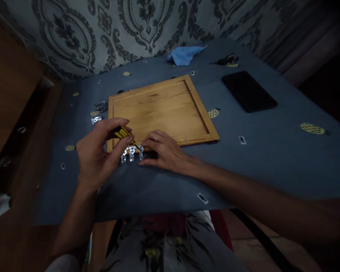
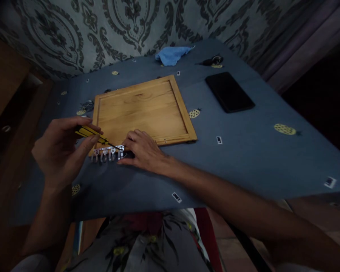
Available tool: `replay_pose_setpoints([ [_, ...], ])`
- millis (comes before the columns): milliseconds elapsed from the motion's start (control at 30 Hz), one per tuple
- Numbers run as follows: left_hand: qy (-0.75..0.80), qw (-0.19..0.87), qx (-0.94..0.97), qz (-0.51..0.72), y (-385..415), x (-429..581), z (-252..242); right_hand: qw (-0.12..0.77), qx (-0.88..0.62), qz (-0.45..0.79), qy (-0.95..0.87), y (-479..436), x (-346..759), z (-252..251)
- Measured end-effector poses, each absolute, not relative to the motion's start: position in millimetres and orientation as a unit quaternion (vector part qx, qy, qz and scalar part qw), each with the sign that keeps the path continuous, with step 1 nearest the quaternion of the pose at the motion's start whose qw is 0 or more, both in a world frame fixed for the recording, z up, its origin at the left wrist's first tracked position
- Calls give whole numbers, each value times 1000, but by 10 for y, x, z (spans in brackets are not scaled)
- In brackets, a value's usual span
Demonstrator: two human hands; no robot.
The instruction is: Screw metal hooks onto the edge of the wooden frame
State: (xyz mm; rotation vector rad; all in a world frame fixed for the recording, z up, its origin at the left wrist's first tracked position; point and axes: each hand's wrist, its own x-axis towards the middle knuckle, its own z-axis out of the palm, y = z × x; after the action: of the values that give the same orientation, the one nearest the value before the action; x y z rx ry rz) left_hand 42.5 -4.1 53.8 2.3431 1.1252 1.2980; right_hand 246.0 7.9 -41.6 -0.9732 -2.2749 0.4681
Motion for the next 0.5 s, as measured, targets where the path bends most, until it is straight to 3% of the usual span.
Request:
replay_pose_setpoints([
  [500,369,103,817,430,-31,418,535,303,-371,177,-860,88,2451,-430],
])
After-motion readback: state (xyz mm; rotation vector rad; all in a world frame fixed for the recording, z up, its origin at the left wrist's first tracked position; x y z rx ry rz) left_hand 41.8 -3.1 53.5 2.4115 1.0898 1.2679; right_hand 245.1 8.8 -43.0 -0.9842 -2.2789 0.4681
